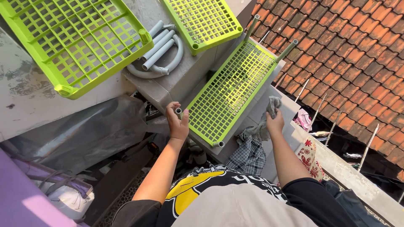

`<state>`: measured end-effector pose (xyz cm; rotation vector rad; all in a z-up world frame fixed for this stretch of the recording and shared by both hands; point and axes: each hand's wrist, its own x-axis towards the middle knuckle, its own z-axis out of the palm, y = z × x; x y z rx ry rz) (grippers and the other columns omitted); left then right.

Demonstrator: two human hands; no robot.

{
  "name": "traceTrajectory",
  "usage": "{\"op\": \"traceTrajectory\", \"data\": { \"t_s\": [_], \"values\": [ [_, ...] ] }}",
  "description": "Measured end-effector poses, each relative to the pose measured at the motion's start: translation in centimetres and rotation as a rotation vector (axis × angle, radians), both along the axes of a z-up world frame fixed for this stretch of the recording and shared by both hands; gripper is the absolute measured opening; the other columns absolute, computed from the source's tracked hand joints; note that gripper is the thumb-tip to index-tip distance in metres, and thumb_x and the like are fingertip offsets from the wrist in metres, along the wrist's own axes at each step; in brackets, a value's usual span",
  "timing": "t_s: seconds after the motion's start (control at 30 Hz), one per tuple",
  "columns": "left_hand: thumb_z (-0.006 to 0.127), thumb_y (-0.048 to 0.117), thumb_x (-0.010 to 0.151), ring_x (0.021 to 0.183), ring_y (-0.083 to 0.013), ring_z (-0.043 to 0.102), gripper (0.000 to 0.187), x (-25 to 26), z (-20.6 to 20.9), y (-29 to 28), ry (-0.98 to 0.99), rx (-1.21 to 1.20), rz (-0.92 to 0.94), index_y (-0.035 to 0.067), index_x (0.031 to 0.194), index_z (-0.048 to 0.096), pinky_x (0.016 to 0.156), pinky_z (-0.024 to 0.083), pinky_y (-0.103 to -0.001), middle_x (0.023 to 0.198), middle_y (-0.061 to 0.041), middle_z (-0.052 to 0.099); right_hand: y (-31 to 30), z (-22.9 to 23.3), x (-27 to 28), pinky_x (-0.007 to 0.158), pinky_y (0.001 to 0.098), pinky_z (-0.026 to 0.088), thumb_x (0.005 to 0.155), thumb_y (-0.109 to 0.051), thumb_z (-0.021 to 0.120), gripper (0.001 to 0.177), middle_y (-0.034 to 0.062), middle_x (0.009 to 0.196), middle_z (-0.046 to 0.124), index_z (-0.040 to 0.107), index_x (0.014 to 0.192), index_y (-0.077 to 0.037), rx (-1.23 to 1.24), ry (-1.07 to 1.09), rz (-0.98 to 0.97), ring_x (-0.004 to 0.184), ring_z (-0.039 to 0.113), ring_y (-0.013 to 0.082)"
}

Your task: Clean and assemble a multi-tier green plastic shelving unit on a balcony.

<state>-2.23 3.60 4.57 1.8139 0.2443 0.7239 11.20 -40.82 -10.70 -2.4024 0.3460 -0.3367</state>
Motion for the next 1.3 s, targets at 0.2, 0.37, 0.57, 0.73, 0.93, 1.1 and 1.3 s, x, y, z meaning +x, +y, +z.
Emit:
{"op": "traceTrajectory", "data": {
  "t_s": [0.2,0.37,0.57,0.73,0.93,1.1,1.3],
  "values": [
    [0.069,0.02,0.095,0.112,-0.0237,0.054,0.042,-1.2,2.1,0.1,-0.017,0.02,0.032,0.005,0.129,0.05,0.104,0.043,-0.038,0.122,-0.01,0.056,0.5,-3.8,-0.4,0.092,0.0413,0.052,0.087,-0.03,0.082,0.061,0.0183,0.12,0.069,0.06,0.139,-0.009,0.32,0.518,0.006,0.11,0.065,0.0295],
    [0.069,0.02,0.096,0.114,-0.0238,0.053,0.041,-2.7,2.3,1.1,-0.026,0.015,0.078,0.005,0.129,0.05,0.104,0.043,-0.038,0.123,-0.01,0.056,7.0,5.5,1.9,0.086,0.0334,0.055,0.094,-0.026,0.071,0.037,0.0108,0.114,0.075,0.072,0.126,-0.008,0.391,0.185,0.078,0.1,0.07,0.0187],
    [0.067,0.018,0.098,0.114,-0.022,0.054,0.037,-3.9,3.9,2.0,-0.027,-0.037,0.093,0.005,0.128,0.051,0.101,0.045,-0.037,0.123,-0.009,0.056,16.4,15.7,7.5,0.08,0.0294,0.055,0.103,-0.021,0.064,0.029,0.0041,0.111,0.072,0.068,0.126,-0.005,0.784,-0.004,0.35,0.094,0.066,0.011],
    [0.066,0.018,0.098,0.114,-0.0203,0.054,0.035,-5.2,4.8,3.0,-0.025,-0.094,0.096,0.006,0.127,0.051,0.101,0.046,-0.036,0.122,-0.008,0.056,23.0,18.4,13.8,0.081,0.0371,0.056,0.1,-0.026,0.064,0.049,0.009,0.114,0.065,0.051,0.144,-0.009,1.274,0.234,0.369,0.094,0.064,0.0213],
    [0.066,0.018,0.097,0.112,-0.0181,0.054,0.032,-6.7,5.7,4.0,-0.014,-0.2,0.068,0.007,0.123,0.053,0.098,0.046,-0.034,0.118,-0.006,0.057,29.4,21.1,17.6,0.091,0.0461,0.057,0.095,-0.039,0.07,0.061,0.0188,0.125,0.062,0.044,0.142,-0.01,1.499,0.473,0.262,0.115,0.062,0.0385],
    [0.067,0.017,0.095,0.109,-0.017,0.056,0.032,-7.4,5.9,4.3,0.005,-0.248,0.025,0.008,0.122,0.052,0.096,0.046,-0.033,0.115,-0.005,0.059,32.2,19.3,21.6,0.089,0.0444,0.058,0.098,-0.031,0.075,0.056,0.0131,0.127,0.066,0.051,0.143,-0.007,1.657,0.242,0.295,0.106,0.071,0.0284],
    [0.067,0.017,0.096,0.108,-0.0163,0.056,0.031,-7.0,6.1,4.3,-0.002,-0.262,0.011,0.008,0.122,0.052,0.095,0.047,-0.032,0.116,-0.005,0.059,34.1,26.7,17.2,0.078,0.0488,0.066,0.088,0.003,0.06,0.055,0.0139,0.121,0.067,0.043,0.136,-0.019,1.724,-0.066,0.24,0.099,0.074,0.0313]
  ]
}}
